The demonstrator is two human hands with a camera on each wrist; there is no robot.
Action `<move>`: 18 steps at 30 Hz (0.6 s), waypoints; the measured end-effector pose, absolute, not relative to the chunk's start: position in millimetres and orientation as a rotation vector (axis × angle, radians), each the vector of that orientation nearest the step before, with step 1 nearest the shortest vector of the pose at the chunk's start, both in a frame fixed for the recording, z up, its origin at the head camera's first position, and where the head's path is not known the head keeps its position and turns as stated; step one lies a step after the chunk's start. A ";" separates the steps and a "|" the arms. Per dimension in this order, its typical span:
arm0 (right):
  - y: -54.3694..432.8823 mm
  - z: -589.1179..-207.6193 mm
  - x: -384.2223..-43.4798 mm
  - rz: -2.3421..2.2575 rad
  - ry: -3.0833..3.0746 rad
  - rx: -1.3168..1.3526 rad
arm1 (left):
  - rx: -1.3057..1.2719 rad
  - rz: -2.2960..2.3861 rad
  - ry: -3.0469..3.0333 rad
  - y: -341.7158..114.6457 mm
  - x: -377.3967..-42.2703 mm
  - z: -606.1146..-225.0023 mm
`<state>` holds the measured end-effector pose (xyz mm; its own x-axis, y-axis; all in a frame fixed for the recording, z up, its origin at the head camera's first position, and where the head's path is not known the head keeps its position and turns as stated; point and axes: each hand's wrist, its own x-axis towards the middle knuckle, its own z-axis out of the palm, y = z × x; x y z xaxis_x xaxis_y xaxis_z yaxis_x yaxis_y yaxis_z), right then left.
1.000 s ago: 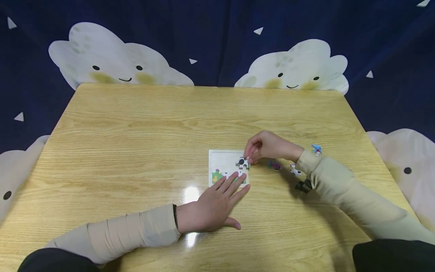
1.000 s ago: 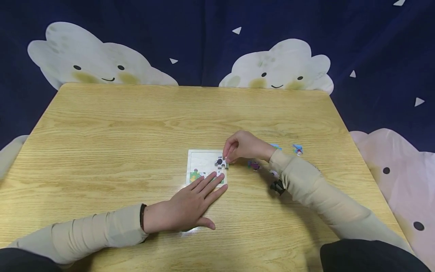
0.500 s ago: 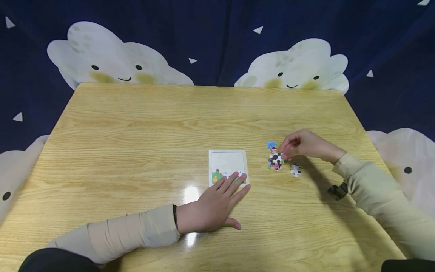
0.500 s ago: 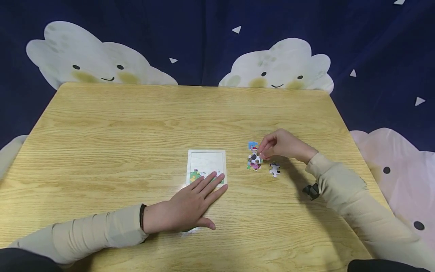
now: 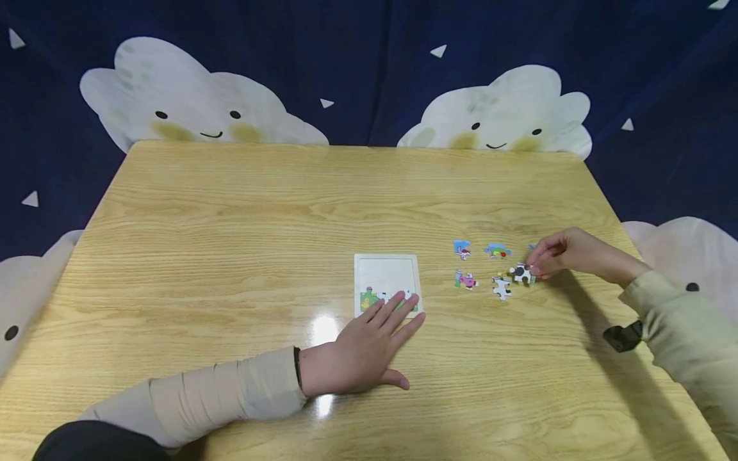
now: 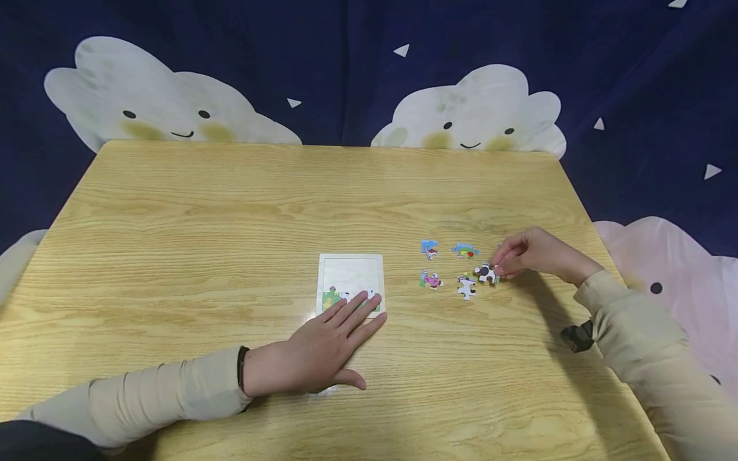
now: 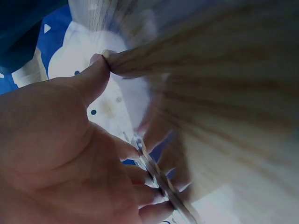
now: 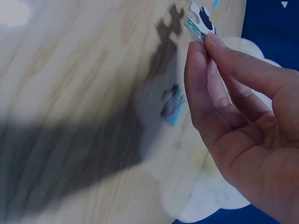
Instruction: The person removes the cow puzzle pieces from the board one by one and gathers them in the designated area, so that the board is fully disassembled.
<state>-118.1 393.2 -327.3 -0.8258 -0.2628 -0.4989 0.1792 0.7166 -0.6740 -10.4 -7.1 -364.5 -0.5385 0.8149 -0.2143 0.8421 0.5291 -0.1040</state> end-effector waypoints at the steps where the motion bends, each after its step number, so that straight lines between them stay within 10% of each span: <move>1: 396.2 -327.9 -117.0 -0.995 2.337 -0.059 | 1.429 -0.295 2.622 -7.2 -10.3 -364.5; 18: 422.6 -340.0 -102.2 -0.848 2.464 -0.071 | 1.422 -0.309 2.615 -7.0 -9.8 -362.5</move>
<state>-102.2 422.6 -340.0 -0.8592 -0.2138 -0.4649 0.1176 0.8017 -0.5860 -9.8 -7.0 -362.5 -0.5398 0.8105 -0.2274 0.8412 0.5297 -0.1091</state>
